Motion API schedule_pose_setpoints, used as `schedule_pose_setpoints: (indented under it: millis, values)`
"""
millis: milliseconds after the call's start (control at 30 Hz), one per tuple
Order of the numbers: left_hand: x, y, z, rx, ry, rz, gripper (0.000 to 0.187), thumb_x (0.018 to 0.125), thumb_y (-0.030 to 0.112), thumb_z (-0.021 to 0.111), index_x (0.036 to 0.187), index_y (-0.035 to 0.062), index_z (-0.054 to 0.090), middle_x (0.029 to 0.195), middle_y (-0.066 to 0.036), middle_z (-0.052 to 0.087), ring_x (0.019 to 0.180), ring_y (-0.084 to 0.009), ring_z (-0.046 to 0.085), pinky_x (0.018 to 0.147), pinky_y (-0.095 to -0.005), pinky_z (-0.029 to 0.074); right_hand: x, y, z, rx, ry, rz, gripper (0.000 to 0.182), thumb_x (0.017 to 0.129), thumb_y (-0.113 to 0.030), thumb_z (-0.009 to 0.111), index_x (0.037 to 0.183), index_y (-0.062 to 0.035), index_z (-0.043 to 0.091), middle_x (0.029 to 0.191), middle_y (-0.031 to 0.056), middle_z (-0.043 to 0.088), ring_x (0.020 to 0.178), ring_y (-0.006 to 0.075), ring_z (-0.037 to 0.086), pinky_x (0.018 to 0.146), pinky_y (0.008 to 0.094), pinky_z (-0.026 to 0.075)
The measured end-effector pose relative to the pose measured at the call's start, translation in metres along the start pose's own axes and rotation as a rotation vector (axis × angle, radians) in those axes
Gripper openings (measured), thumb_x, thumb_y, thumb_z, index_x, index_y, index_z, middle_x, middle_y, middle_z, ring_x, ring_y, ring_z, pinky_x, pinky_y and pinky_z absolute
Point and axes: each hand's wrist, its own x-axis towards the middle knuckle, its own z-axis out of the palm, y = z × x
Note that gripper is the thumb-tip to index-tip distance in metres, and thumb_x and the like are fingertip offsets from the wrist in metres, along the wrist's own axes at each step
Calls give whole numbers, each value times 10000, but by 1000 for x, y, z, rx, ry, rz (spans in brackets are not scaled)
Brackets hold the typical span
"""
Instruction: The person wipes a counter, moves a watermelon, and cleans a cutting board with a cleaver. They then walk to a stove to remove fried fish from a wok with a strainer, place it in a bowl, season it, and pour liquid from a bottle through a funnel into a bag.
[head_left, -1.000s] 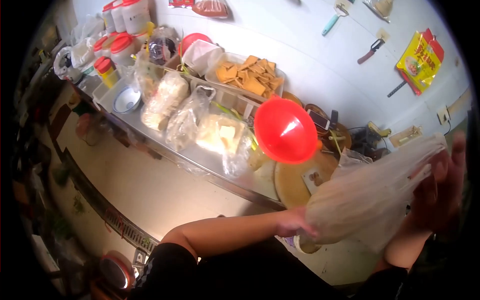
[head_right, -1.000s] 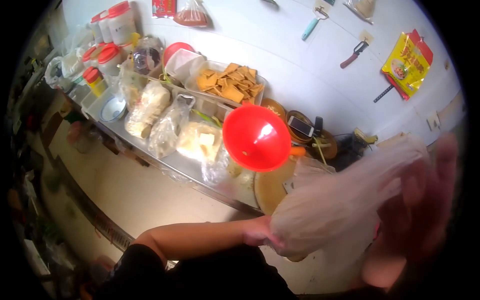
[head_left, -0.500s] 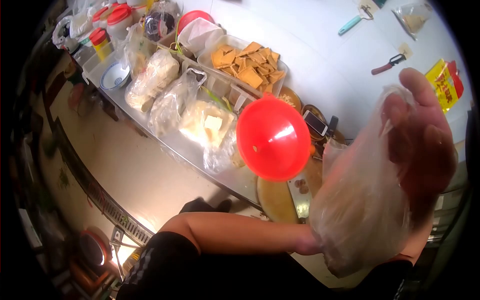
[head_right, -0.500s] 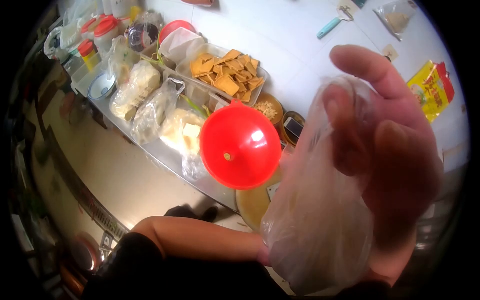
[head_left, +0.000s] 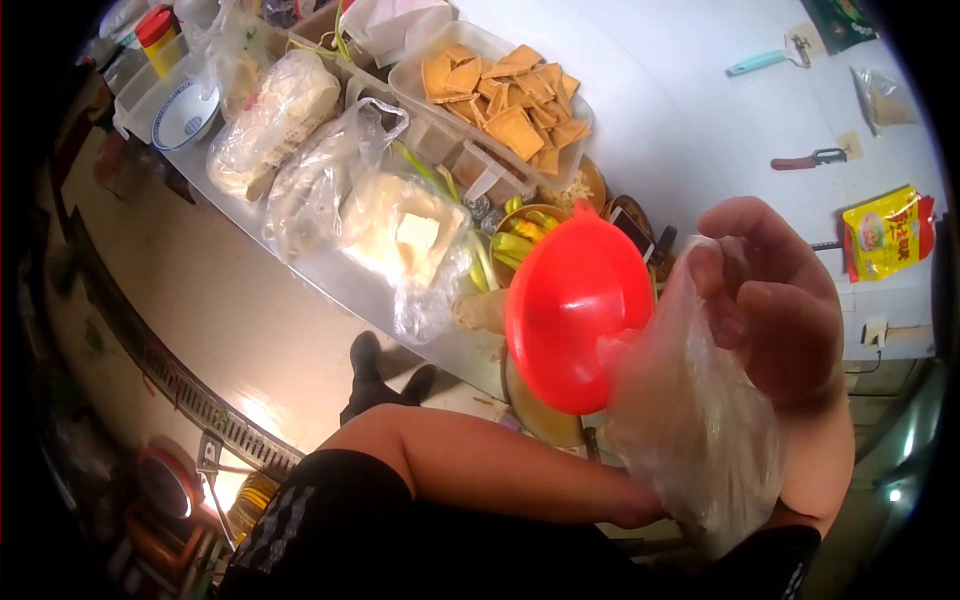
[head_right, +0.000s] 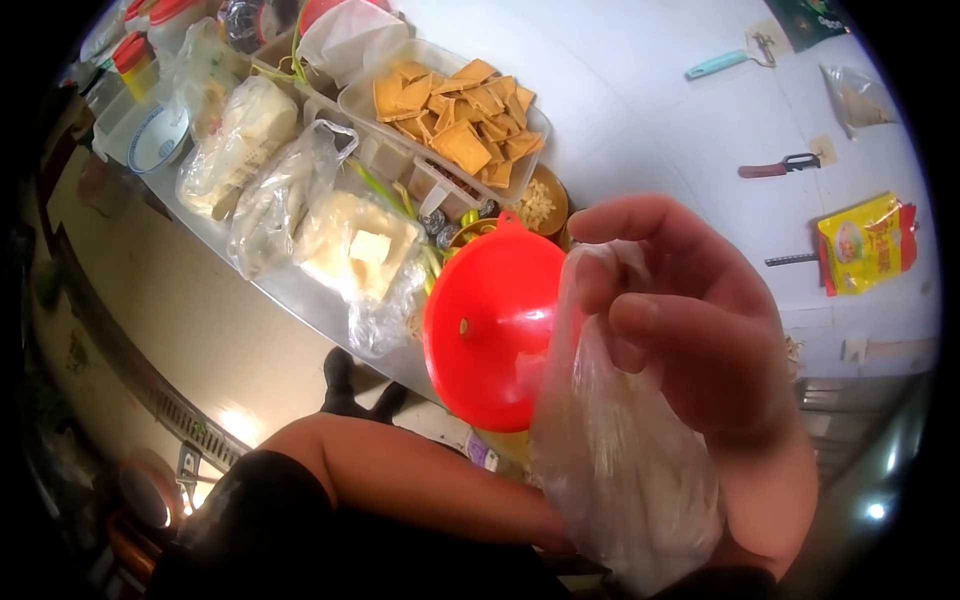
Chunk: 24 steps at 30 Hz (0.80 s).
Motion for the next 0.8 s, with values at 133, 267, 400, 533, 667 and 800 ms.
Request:
schedule_pose_setpoints:
  millis: [133,267,400,533,667,800]
  values:
    - [-3,6,9,-12,-15,-18,636,776,11,668,1361,50,421,1326,-87,504,1208,-208,475,986,-356,418,14,4,2,26,7,12,444,768,-69,604,1185,42,502,818,53,590,642,83,503,603,201,415]
    - [-7,8,16,-23,-33,-35,640,775,11,670,1362,51,419,1327,-87,503,1209,-208,475,987,-355,417,20,1,6,-11,96,57,435,768,-68,603,1178,38,505,811,55,581,632,83,497,597,201,411]
    - [-9,8,21,-31,-45,-44,644,773,11,671,1364,51,417,1329,-87,502,1211,-208,474,988,-355,417,24,0,8,-25,116,130,428,767,-65,602,1172,36,507,801,53,572,622,81,488,589,195,400]
    - [-12,6,22,-40,-51,-55,647,772,11,672,1365,52,415,1330,-87,501,1212,-208,473,989,-354,416,22,0,10,-34,146,133,427,765,-72,607,1166,35,509,798,48,570,621,77,485,589,195,398]
    - [-11,5,26,-44,-56,-69,651,771,12,673,1366,53,413,1331,-87,500,1214,-208,473,991,-354,415,21,0,12,-61,199,159,431,761,-89,615,1164,26,517,806,35,561,625,71,476,591,193,394]
    - [-9,5,31,-42,-61,-78,655,769,12,674,1367,53,411,1333,-87,499,1215,-208,472,992,-353,415,22,-3,11,-126,214,186,413,762,-100,618,1149,19,536,814,24,550,630,62,468,587,190,386]
